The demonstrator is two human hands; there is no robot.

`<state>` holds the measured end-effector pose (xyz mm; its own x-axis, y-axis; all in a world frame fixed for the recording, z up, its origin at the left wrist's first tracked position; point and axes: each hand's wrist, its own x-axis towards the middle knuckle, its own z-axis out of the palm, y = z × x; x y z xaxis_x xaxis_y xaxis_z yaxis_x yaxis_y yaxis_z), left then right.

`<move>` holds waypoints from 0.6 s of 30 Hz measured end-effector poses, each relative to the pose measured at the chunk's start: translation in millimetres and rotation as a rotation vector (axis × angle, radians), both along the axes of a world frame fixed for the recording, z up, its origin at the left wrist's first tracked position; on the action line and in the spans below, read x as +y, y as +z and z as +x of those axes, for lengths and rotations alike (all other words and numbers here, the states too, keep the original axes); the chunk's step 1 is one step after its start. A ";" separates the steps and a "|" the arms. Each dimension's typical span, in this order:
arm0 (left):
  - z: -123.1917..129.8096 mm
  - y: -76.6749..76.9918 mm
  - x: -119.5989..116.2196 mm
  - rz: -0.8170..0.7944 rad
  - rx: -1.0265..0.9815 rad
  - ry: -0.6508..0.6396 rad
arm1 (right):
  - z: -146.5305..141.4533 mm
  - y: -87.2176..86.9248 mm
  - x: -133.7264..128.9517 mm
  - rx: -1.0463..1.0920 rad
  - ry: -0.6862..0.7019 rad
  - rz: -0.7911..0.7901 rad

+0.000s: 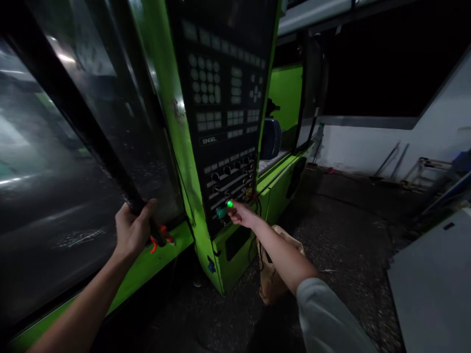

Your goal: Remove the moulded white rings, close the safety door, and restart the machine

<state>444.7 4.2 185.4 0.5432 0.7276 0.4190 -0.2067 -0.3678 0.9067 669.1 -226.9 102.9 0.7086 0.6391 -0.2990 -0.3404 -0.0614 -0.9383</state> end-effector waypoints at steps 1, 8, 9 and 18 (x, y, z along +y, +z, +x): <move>0.0 -0.9 0.8 0.002 -0.001 -0.012 | -1.2 3.4 0.4 0.080 0.012 0.030; -2.2 -4.0 4.0 0.022 -0.008 -0.078 | -11.7 22.1 11.3 0.438 -0.062 0.178; -2.4 -3.4 3.5 0.018 -0.010 -0.076 | -12.3 22.9 12.4 0.469 -0.079 0.193; -0.7 -6.1 4.5 0.014 -0.013 -0.032 | -3.5 19.1 10.7 0.660 -0.121 0.260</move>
